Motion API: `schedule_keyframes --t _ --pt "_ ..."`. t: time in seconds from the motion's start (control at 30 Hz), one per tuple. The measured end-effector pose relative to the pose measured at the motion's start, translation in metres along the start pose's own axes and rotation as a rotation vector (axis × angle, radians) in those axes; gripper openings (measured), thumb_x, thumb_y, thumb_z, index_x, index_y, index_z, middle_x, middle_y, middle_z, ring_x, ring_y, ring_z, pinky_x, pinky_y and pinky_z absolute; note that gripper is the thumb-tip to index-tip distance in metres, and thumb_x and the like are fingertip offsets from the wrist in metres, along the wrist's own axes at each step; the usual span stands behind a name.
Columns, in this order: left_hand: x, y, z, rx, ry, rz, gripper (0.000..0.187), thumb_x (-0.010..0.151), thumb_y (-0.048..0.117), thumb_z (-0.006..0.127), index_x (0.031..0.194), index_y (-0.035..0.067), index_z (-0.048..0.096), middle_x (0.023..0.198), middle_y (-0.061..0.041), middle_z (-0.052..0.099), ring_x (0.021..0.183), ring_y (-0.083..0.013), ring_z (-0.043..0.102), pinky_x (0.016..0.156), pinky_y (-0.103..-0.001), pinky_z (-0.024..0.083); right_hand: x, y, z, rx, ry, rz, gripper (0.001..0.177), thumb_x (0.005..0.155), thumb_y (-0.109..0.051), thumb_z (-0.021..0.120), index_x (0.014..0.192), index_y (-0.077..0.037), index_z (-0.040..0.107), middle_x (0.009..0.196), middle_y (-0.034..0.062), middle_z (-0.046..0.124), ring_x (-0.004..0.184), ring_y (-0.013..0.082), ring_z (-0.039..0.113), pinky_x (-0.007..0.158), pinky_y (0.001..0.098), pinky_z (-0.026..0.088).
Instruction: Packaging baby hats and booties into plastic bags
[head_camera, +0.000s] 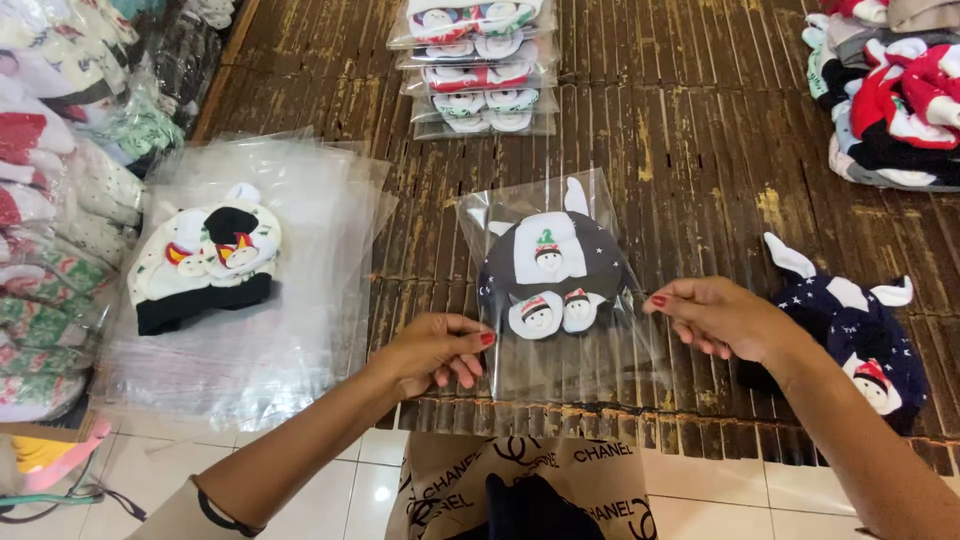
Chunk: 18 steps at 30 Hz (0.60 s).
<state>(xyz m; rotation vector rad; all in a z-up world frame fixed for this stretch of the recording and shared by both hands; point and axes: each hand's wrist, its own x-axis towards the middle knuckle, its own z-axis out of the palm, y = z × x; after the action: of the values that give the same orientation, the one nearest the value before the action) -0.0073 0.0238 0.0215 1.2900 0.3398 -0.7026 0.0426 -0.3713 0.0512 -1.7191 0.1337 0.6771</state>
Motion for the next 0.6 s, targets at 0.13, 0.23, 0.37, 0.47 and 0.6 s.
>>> schedule_keyframes --t 0.13,0.23,0.37,0.47,0.6 --pt "0.014 -0.012 0.005 -0.054 -0.025 -0.032 0.043 0.088 0.007 0.075 0.124 -0.012 0.059 0.074 -0.032 0.071 0.049 -0.0260 0.071 0.031 -0.019 0.051 0.021 0.023 -0.008 0.146 -0.107 0.088 0.033 0.096 -0.016 0.067 0.110 0.014 0.067 0.049 0.0202 0.056 0.025 0.0169 0.045 0.015 0.0196 0.032" --pt "0.023 -0.010 0.005 -0.070 -0.028 -0.055 0.032 0.089 0.007 0.073 0.116 -0.005 0.061 0.079 -0.029 0.074 0.058 -0.0241 0.074 0.038 -0.019 0.055 0.032 0.031 -0.009 0.196 -0.120 0.105 0.027 0.094 -0.010 0.068 0.108 0.012 0.063 0.054 0.0249 0.061 0.029 0.0207 0.052 0.018 0.0211 0.036" --pt "0.015 0.029 0.002 0.074 -0.064 0.168 0.019 0.091 0.009 0.073 0.104 0.000 0.062 0.095 -0.029 0.074 0.080 -0.0310 0.077 0.063 -0.032 0.065 0.028 0.017 -0.010 0.255 -0.046 -0.109 0.023 0.096 -0.007 0.062 0.109 0.011 0.062 0.088 0.0354 0.072 0.067 0.0367 0.074 0.055 0.0406 0.061" --pt "0.007 0.058 0.000 0.610 0.033 0.690 0.006 0.091 0.005 0.071 0.096 0.004 0.069 0.088 -0.017 0.077 0.062 -0.0200 0.066 0.050 -0.026 0.054 0.010 0.001 0.007 0.057 0.089 -0.335 0.012 0.098 -0.005 0.058 0.102 0.006 0.062 0.099 0.0274 0.076 0.084 0.0322 0.078 0.076 0.0398 0.066" --pt "0.018 0.045 -0.024 1.290 0.165 1.151 0.011 0.098 0.008 0.065 0.092 0.014 0.072 0.082 -0.006 0.078 0.072 -0.0243 0.075 0.061 -0.028 0.059 0.015 0.027 0.027 -0.137 0.218 -0.501 0.013 0.099 0.008 0.055 0.106 0.006 0.065 0.104 0.0287 0.074 0.095 0.0380 0.077 0.088 0.0495 0.064"
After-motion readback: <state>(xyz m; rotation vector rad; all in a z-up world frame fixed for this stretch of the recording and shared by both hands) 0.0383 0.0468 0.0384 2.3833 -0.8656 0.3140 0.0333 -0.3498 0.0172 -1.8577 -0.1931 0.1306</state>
